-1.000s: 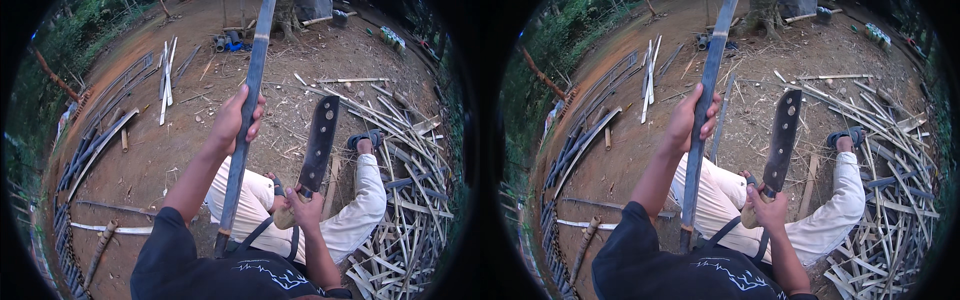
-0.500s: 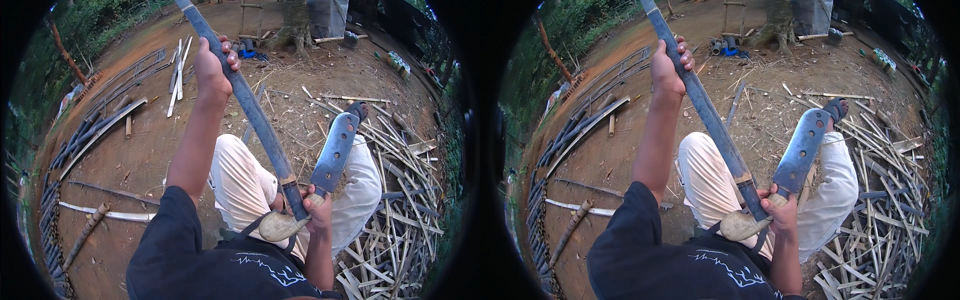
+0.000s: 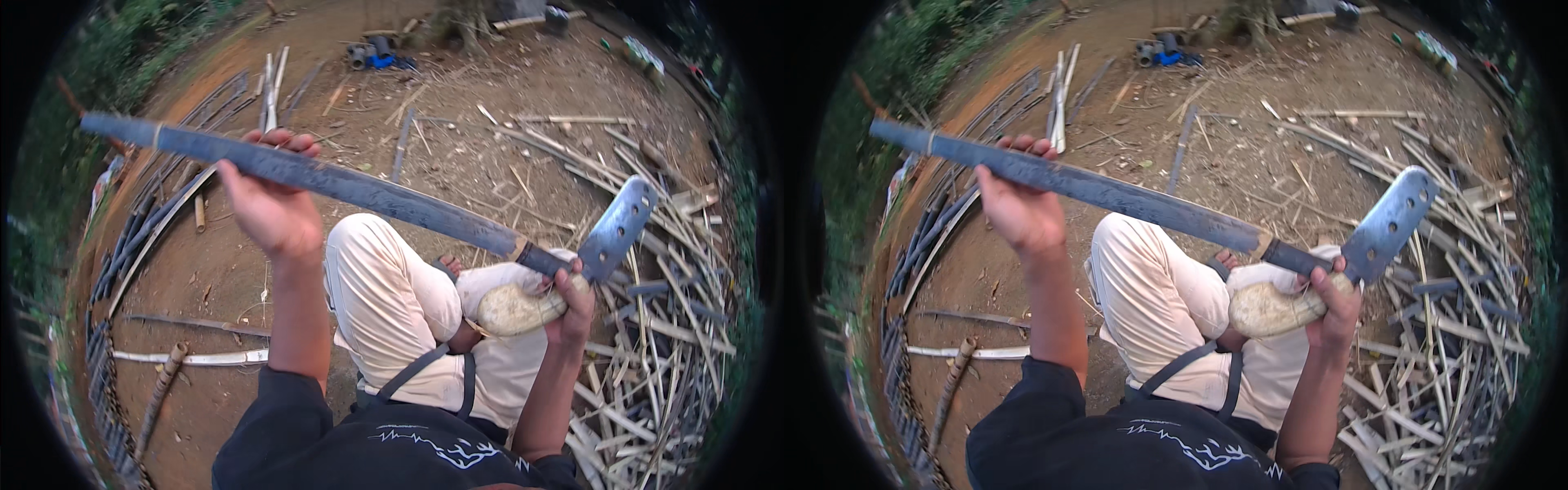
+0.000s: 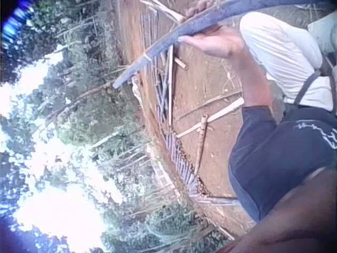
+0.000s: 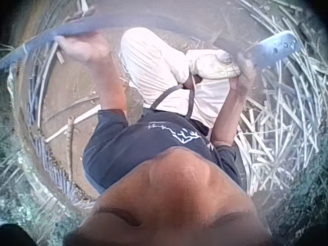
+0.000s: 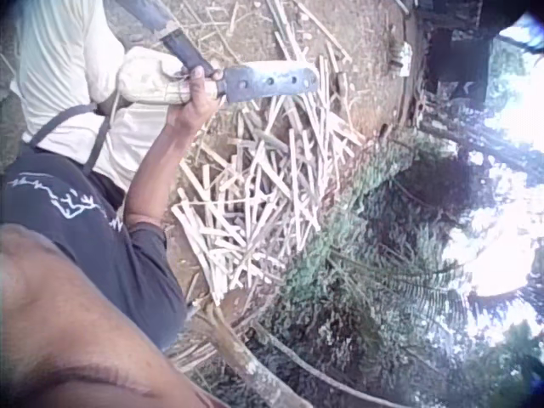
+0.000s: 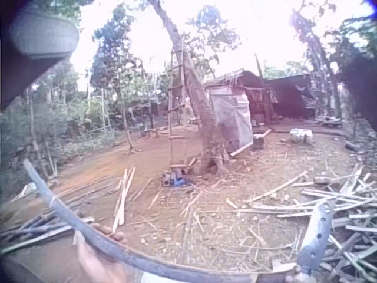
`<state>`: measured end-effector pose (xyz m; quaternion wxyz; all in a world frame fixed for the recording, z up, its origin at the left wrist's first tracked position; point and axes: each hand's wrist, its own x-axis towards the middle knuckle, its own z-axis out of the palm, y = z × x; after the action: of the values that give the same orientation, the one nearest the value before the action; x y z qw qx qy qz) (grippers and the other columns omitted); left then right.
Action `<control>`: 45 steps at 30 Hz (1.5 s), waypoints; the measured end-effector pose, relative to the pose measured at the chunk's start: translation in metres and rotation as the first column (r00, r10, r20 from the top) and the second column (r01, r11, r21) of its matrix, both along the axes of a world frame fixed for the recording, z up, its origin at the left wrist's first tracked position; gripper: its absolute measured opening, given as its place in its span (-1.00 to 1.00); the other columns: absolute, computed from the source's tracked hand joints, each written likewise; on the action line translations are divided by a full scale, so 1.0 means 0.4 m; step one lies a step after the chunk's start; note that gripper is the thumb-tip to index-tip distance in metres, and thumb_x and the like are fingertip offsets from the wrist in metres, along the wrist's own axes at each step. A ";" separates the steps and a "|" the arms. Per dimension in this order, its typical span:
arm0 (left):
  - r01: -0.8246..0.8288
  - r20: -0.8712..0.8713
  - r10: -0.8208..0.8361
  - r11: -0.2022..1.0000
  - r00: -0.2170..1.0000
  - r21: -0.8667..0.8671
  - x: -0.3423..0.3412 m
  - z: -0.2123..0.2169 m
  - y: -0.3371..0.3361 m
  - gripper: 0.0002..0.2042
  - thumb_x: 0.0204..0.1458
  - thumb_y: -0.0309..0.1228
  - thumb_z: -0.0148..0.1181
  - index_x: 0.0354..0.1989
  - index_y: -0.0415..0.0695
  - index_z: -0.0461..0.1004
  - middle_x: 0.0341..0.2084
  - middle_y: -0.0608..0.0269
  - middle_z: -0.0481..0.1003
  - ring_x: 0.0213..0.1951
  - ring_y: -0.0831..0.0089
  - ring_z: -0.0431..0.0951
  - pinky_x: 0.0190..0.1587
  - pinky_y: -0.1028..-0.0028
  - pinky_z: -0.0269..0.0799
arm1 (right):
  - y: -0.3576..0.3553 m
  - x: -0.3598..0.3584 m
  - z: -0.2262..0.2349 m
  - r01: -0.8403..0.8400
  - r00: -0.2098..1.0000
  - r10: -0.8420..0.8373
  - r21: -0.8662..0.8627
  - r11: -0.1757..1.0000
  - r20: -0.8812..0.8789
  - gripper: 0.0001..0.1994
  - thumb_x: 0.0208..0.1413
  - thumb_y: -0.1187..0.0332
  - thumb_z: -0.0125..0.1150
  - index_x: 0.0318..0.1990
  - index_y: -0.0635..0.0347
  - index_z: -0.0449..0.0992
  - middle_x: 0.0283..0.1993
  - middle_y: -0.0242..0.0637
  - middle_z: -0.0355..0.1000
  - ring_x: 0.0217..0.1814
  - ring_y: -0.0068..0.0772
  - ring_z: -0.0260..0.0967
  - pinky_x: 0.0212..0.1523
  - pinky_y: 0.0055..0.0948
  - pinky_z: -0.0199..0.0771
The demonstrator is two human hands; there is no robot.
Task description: The person shaves a piece of bamboo using a cleaver and a machete.
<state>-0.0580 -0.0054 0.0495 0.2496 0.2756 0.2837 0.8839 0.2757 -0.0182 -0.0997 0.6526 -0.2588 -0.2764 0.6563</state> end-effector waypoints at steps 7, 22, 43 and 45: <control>0.284 0.120 -0.260 0.806 0.958 -0.519 0.040 -0.324 -0.163 -0.51 0.37 0.00 -0.27 0.11 -0.22 0.28 -0.04 -0.03 0.45 -0.17 0.06 0.62 -0.19 0.22 0.63 | 0.142 0.145 -0.051 0.167 0.985 -0.163 -0.067 0.984 0.063 -0.74 0.13 0.61 0.24 -0.16 0.05 0.33 -0.33 -0.26 0.49 -0.36 -0.35 0.52 -0.29 -0.38 0.60; -0.585 -0.529 -0.849 0.431 -0.005 -0.687 -0.242 -0.548 -0.326 -0.35 -0.21 0.02 0.50 -0.09 -0.24 0.46 -0.27 0.05 0.51 -0.23 0.07 0.54 -0.16 0.17 0.46 | 0.325 0.302 -0.229 0.149 0.943 -0.050 -0.285 0.947 0.329 -0.83 0.17 0.49 0.27 -0.16 0.12 0.40 -0.33 -0.33 0.49 -0.41 -0.43 0.51 -0.32 -0.42 0.57; -0.390 -0.226 -0.945 0.120 0.238 -0.913 -0.374 -0.426 -0.408 -0.62 -0.16 0.02 0.48 -0.35 -0.04 0.70 -0.64 0.08 0.54 -0.53 0.20 0.56 -0.40 0.32 0.42 | 0.449 0.553 -0.159 0.122 0.559 0.142 -0.250 0.961 0.817 -0.74 0.19 0.19 0.33 -0.17 0.15 0.46 -0.38 -0.51 0.35 -0.41 -0.69 0.26 -0.36 -0.57 0.27; -0.443 -0.215 -0.896 0.024 0.387 -0.896 -0.396 -0.403 -0.436 -0.65 -0.16 -0.09 0.53 -0.35 -0.12 0.68 -0.68 0.28 0.51 -0.59 0.55 0.43 -0.46 0.44 0.32 | 0.479 0.623 -0.127 0.148 0.492 0.109 -0.207 0.967 0.864 -0.68 0.20 0.18 0.31 -0.07 0.22 0.47 -0.29 -0.43 0.40 -0.32 -0.64 0.29 -0.22 -0.52 0.30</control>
<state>-0.2164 -0.1798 -0.1115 0.3632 0.4852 0.7928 0.0641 0.5248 0.1734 -0.1506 0.3926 -0.6381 -0.4782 0.4583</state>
